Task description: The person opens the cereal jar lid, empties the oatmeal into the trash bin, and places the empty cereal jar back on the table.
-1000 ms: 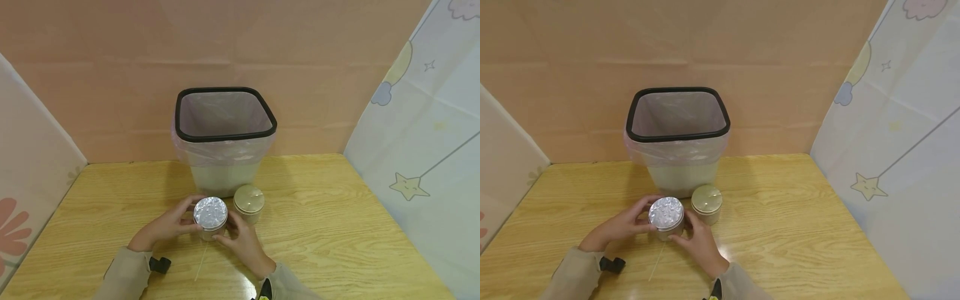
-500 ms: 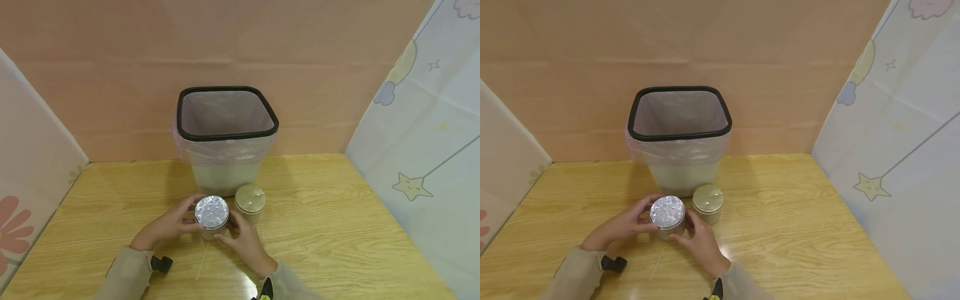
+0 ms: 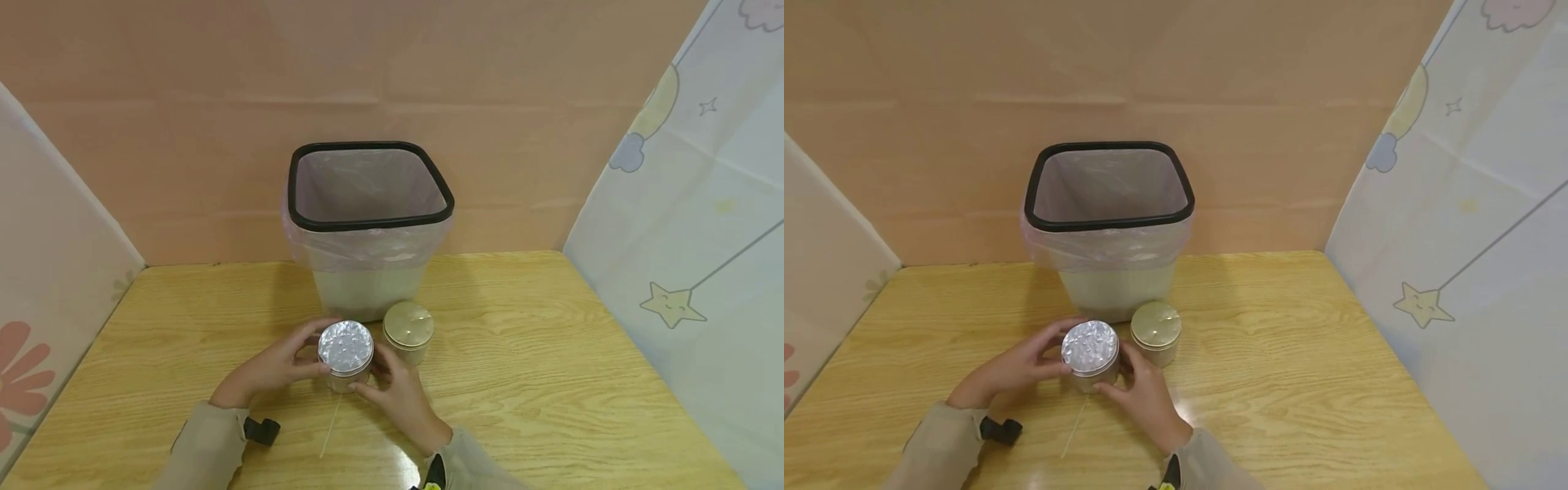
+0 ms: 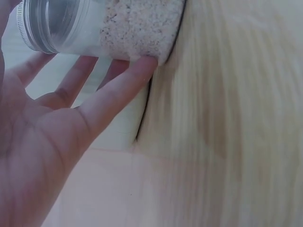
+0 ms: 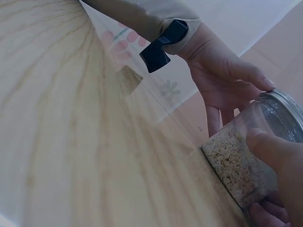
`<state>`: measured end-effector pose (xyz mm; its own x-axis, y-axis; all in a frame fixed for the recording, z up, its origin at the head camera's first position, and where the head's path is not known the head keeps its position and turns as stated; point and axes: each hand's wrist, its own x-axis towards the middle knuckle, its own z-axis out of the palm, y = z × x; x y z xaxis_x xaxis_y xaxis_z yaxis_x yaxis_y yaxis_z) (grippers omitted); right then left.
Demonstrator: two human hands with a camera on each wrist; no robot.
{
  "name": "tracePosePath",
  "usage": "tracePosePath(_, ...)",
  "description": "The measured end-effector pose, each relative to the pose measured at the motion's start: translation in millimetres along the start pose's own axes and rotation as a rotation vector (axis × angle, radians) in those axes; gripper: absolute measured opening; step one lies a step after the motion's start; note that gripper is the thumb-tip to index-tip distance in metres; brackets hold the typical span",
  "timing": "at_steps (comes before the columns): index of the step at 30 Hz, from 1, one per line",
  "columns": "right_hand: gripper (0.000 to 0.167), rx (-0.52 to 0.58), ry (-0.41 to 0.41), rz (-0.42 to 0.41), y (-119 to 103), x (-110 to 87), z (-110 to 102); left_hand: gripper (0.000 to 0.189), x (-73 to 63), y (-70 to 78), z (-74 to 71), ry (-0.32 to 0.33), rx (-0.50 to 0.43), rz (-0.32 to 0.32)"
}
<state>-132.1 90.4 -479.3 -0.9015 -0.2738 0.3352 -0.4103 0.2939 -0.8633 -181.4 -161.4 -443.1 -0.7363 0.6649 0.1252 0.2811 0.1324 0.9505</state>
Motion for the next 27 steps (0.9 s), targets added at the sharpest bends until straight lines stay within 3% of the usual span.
tracePosePath(10,0.066,-0.017,-0.010,0.006,-2.0,0.6,0.0,0.074,1.4,-0.1,3.1,0.036,0.013,-0.023)
tracePosePath(27,0.068,-0.019,-0.004,0.011,-2.1,1.2,-0.4,0.072,-0.4,-1.6,-2.2,-0.014,0.004,0.001)
